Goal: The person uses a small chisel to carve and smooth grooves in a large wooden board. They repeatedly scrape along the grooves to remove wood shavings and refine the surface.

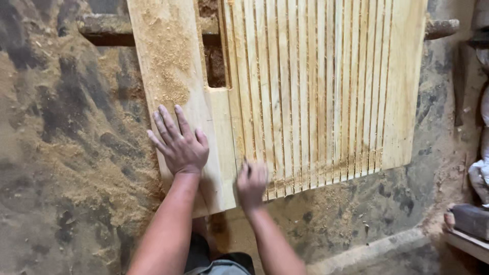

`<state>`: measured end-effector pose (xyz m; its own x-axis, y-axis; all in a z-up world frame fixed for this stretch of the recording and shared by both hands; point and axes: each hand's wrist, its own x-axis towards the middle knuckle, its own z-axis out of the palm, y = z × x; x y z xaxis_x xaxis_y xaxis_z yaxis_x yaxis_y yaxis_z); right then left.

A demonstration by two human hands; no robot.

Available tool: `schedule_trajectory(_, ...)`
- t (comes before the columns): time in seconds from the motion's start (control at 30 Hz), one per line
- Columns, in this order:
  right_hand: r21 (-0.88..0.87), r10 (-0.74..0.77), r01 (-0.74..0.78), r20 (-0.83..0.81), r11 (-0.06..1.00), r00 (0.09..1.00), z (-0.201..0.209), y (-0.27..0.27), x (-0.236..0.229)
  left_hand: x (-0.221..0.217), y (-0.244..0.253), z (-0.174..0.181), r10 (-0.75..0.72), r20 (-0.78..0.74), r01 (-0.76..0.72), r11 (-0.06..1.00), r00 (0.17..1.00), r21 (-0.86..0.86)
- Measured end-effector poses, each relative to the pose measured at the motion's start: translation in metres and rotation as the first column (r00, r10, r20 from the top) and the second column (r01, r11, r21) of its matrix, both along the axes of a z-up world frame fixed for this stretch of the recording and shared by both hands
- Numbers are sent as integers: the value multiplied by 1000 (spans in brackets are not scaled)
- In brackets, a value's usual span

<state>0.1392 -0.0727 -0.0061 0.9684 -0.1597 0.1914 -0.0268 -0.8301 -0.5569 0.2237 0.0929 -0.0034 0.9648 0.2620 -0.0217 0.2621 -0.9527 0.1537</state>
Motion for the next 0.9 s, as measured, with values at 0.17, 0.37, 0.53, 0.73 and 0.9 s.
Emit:
schedule_trajectory(0.17,-48,26,-16,200,999,979,-15,15,132,-2,2,-1,-2,1,2,999,1000,-32)
schedule_trajectory(0.37,48,64,-67,72,997,995,-7,-5,20,11,-2,5,15,45,-11,996,999,-85)
schedule_trajectory(0.53,-295,120,-100,53,950,991,-13,-18,-46,1,0,6,18,17,-17,997,1000,-69)
schedule_trajectory(0.73,17,33,-36,165,999,986,-19,9,144,-1,0,1,10,-7,-10,999,1000,-42)
schedule_trajectory(0.9,51,76,-78,46,996,996,2,-1,85,4,-2,2,-7,31,8,1000,999,-14)
